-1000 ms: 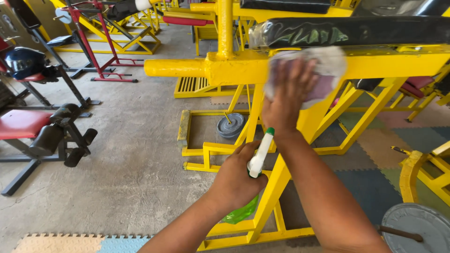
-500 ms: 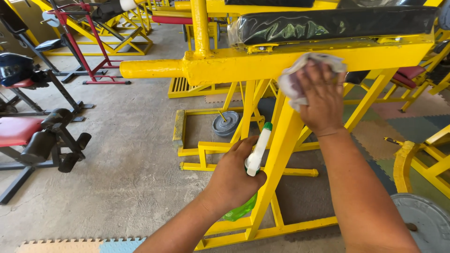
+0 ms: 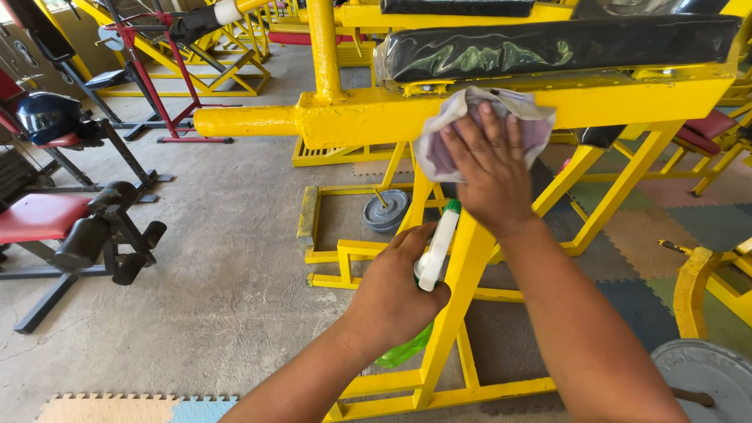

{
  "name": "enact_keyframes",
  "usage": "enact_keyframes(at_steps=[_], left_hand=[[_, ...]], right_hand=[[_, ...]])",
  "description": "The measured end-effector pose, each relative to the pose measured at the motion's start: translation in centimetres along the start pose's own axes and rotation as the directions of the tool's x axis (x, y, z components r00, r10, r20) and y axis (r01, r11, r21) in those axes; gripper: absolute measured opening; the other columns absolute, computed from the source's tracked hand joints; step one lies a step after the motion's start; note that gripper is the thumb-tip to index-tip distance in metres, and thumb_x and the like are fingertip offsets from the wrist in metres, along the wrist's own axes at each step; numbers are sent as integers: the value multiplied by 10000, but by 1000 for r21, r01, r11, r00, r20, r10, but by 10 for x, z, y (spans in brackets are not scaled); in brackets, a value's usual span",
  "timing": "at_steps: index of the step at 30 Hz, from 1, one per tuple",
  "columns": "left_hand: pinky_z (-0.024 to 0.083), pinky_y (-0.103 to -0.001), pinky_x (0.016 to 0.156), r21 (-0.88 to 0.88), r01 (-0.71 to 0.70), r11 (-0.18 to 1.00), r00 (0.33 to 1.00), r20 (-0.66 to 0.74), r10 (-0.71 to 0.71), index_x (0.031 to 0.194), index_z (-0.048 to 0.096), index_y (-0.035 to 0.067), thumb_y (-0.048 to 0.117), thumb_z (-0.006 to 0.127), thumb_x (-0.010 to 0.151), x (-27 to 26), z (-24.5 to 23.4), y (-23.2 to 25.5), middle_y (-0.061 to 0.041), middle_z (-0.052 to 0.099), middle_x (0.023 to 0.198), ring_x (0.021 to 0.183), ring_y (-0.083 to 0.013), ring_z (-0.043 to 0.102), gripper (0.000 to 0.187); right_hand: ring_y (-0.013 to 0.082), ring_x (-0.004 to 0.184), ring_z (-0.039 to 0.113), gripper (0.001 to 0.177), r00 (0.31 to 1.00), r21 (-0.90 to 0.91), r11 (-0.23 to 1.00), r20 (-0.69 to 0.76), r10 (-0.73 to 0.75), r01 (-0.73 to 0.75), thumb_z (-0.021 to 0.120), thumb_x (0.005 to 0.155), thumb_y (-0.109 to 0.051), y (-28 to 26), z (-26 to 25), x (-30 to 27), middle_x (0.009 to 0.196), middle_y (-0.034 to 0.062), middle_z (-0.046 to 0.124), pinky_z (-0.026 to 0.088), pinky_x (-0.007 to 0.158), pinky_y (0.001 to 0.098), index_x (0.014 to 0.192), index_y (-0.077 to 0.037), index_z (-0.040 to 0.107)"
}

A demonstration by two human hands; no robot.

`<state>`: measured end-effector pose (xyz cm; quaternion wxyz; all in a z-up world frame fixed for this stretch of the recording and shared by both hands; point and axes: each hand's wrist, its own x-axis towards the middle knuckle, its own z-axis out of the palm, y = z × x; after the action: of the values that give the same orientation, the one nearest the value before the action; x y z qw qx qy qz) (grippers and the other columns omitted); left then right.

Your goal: Wiping down exercise machines and weight benches using a spray bottle and a cloth.

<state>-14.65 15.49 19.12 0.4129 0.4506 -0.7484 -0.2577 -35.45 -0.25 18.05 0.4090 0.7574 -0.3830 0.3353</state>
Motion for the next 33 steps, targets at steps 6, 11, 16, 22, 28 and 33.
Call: enact_keyframes(at_steps=[6,11,16,22,28,33], left_hand=[[501,-437,1022,5,53,999,999,4,-53,1425,511,57,130,677,709,4,-7,6,-197,600,1388,1221,-411,606,738],[501,-449,1007,4,31,1000,995,-95,-30,1404,536,46,136,712,698,0,-16,-6,-219,603,1371,1226,-428,593,733],[507,-450,991,16,69,997,983,-169,-66,1413,531,54,132,718,694,-4,-36,-13,-212,622,1338,1204,-421,606,747],[508,-448,979,25,90,996,955,-287,-79,1394,556,71,132,726,696,-14,-62,-28,-191,657,1280,1173,-411,620,721],[519,-432,980,12,118,993,937,-334,-107,1344,600,79,108,728,671,-27,-90,-47,-187,674,1245,1150,-395,644,685],[518,-428,992,-20,81,996,923,-376,-83,1367,589,83,94,711,663,-35,-107,-56,-196,676,1247,1155,-394,649,715]], right_hand=[[387,1633,269,530,996,1,996,8,93,-93,593,978,-25,73,-12,-40,1676,116,463,81,1310,641,1504,-85,602],[393,1649,70,718,899,27,899,-8,438,-437,553,1063,-62,92,-16,-58,1788,165,213,10,1318,660,1720,-96,265],[396,1650,-60,707,790,80,788,-12,614,-611,523,1190,-245,70,17,-51,1782,233,-4,13,1347,609,1701,-67,67],[502,1595,-48,746,912,147,908,-66,404,-391,611,1192,-231,-29,20,-1,1742,259,17,4,1304,646,1704,-61,96],[581,1571,71,702,982,140,976,-59,179,-170,653,1045,-169,-97,29,35,1689,297,243,26,1254,718,1650,-21,329],[531,1576,212,601,993,102,994,-119,-23,35,624,1006,-113,-132,32,70,1644,232,397,96,1260,712,1577,-4,469]])
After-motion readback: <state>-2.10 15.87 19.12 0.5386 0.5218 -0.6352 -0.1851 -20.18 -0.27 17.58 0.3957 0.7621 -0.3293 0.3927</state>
